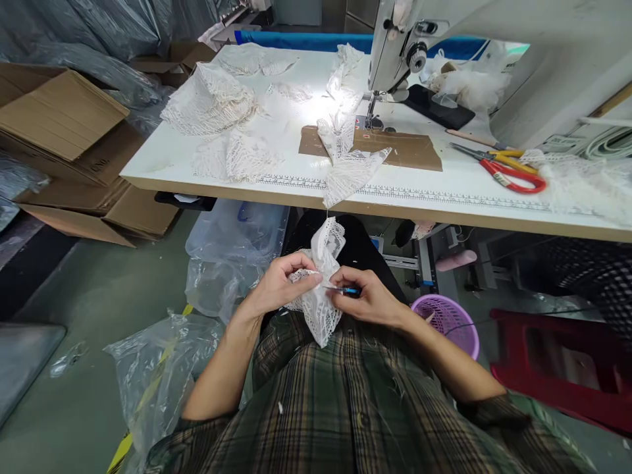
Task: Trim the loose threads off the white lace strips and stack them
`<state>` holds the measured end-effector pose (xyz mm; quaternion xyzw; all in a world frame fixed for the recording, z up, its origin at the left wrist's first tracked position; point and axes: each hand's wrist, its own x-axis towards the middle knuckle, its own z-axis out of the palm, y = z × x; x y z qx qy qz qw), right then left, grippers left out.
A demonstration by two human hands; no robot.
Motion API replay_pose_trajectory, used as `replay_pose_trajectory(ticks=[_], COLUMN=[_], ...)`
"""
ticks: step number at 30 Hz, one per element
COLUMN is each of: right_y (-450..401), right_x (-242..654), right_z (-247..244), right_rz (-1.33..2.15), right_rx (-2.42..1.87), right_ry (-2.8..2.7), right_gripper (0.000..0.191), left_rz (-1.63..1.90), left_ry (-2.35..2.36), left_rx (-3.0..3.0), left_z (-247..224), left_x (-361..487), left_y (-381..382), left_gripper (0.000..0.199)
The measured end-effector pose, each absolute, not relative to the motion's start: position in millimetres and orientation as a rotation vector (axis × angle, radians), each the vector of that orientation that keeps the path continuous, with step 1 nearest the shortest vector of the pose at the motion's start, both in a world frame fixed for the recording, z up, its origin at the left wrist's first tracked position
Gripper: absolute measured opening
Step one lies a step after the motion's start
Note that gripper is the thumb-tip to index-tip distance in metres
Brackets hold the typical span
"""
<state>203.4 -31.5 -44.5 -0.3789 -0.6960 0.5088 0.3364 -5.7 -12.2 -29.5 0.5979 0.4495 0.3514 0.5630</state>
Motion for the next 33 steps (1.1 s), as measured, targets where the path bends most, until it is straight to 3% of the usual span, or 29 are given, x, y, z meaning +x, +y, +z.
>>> replay_pose_trajectory(ticks=[8,29,33], right_y=[-3.1,-1.8,-3.5], right_x=[200.1,183.2,185.0], right_z=[-61.8,-54.4,-60.3], right_rz=[1.399,1.098,1.204], right_rx=[-1.172,-1.261,-1.208], right_ry=[-1.808,-2.08,-1.935], right_gripper=[0.056,0.039,0.041], left_rz=[0.81,0.759,0.767], left_ry=[1.262,1.279,1.269], left_rx=[1.388,1.25,1.268], left_z=[-33.7,-31.8,-34.0], left_x=[-11.5,-10.1,-10.0], left_y=[-14.8,-13.3,-14.7], left_gripper=[0.021,0.023,0.023])
